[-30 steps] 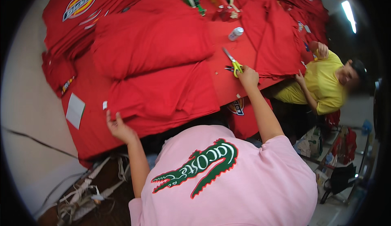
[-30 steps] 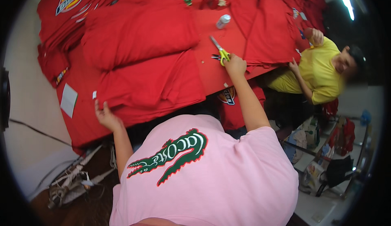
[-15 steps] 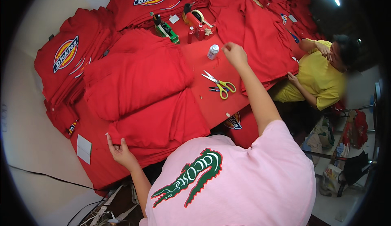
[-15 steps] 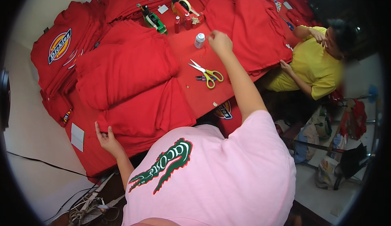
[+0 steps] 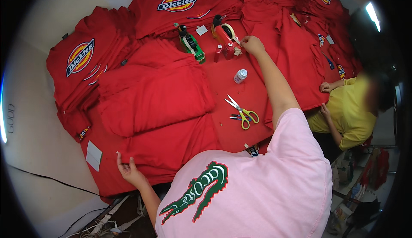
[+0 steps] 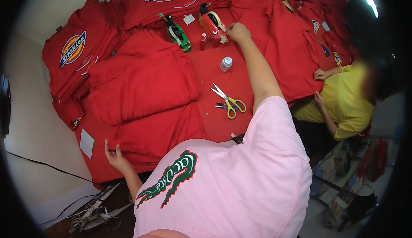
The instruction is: The person trims loose threads from a stack of red shirts using scissors and arranges the finished garments on a table.
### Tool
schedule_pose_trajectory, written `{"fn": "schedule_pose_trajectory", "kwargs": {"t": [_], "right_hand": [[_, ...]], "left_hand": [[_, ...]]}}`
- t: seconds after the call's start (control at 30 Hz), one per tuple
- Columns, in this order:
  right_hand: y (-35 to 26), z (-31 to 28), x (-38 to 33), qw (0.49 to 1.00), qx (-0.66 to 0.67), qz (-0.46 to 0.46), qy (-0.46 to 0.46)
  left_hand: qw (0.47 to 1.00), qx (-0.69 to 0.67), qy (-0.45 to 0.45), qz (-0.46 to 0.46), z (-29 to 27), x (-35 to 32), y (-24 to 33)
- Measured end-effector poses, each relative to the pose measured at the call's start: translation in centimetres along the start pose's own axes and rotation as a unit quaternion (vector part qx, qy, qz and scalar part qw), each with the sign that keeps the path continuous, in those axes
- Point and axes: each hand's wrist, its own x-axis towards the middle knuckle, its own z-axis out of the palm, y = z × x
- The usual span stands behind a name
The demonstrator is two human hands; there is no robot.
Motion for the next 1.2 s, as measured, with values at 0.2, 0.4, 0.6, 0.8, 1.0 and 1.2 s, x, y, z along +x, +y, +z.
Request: {"fn": "schedule_pose_trajectory", "kwargs": {"t": [0.2, 0.4, 0.6, 0.8, 1.0, 1.2], "right_hand": [[0.2, 0.3, 0.5, 0.998, 0.032, -0.032, 0.042], [0.3, 1.0, -0.6, 0.994, 0.070, 0.001, 0.081], [0.6, 1.8, -1.4, 0.990, 0.062, 0.027, 0.126], [0.6, 2.7, -1.9, 0.985, 0.034, -0.002, 0.170], [1.2, 3.9, -2.4, 0.979, 0.074, -0.028, 0.190], [3.5, 5.1, -3.9, 0.939, 0.219, 0.011, 0.267]], "left_hand": [[0.991, -0.044, -0.006, -0.128, -2.7, 0.1, -3.2], [0.990, -0.042, 0.001, -0.132, -1.9, 0.1, -0.8], [0.979, -0.129, 0.070, -0.143, -3.3, 0.2, -2.5], [0.896, -0.257, 0.138, -0.334, -8.7, -0.8, -9.4], [0.836, -0.287, 0.110, -0.455, -7.1, -2.1, -8.7], [0.944, -0.164, 0.059, -0.280, -4.9, -1.2, -5.0]]}}
